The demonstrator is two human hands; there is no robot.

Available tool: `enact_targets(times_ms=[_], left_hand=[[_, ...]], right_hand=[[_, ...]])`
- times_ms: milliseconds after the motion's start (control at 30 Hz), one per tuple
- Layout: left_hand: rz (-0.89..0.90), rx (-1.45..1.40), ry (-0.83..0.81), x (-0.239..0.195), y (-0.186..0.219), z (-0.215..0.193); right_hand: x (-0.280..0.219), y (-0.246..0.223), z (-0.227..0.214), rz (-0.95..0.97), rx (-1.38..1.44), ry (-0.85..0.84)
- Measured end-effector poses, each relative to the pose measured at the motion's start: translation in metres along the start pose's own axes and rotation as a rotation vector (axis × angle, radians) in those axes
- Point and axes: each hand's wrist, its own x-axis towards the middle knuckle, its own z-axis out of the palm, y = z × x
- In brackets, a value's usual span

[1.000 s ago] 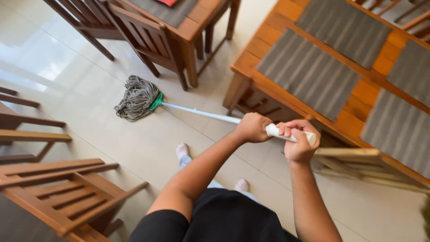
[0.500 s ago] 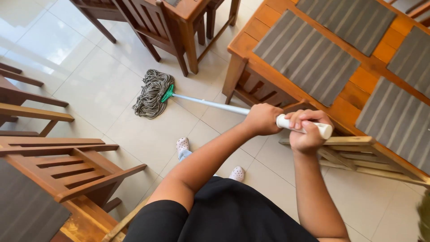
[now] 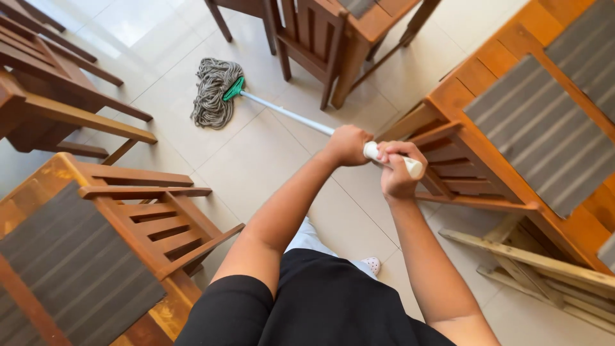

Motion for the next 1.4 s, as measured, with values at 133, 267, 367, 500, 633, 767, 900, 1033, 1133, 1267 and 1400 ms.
enact_targets(times_ms=[133, 267, 367, 500, 633, 767, 900, 1033, 1133, 1267, 1400], left_hand=[[-0.066, -0.002, 0.057, -0.016, -0.037, -0.037], [-0.102, 0.04, 0.137, -0.026, -0.047, -0.047], [-0.12, 0.033, 0.164, -0.041, -0.023, -0.032], [-0.117, 0.016, 0.206, -0.044, 0.02, -0.015], [-0.122, -0.059, 0.182, -0.055, 0.089, 0.035], [-0.11, -0.152, 0.18, -0.055, 0.153, 0.075], [-0.072, -0.167, 0.079, -0.05, 0.212, 0.112], [-0.056, -0.119, -0.009, -0.055, 0.262, 0.117], [-0.108, -0.126, -0.042, -0.06, 0.262, 0.122], [-0.122, -0.095, -0.072, -0.068, 0.239, 0.117], [-0.147, -0.037, -0.048, -0.077, 0.176, 0.103]], right_hand=[[0.014, 0.023, 0.044, -0.004, -0.12, -0.048], [0.017, 0.026, 0.058, 0.029, -0.053, -0.121], [0.0, 0.008, 0.044, 0.029, -0.114, -0.172], [-0.015, -0.016, 0.009, 0.05, -0.128, -0.179], [-0.045, -0.089, -0.043, 0.008, -0.111, -0.204], [-0.066, -0.158, -0.11, 0.01, -0.128, -0.15], [-0.088, -0.235, -0.156, 0.022, -0.112, -0.081], [-0.1, -0.261, -0.174, -0.024, -0.074, -0.084], [-0.108, -0.249, -0.173, -0.091, -0.074, -0.07], [-0.114, -0.215, -0.164, -0.132, -0.012, 0.039], [-0.105, -0.173, -0.121, -0.114, 0.016, 0.006]])
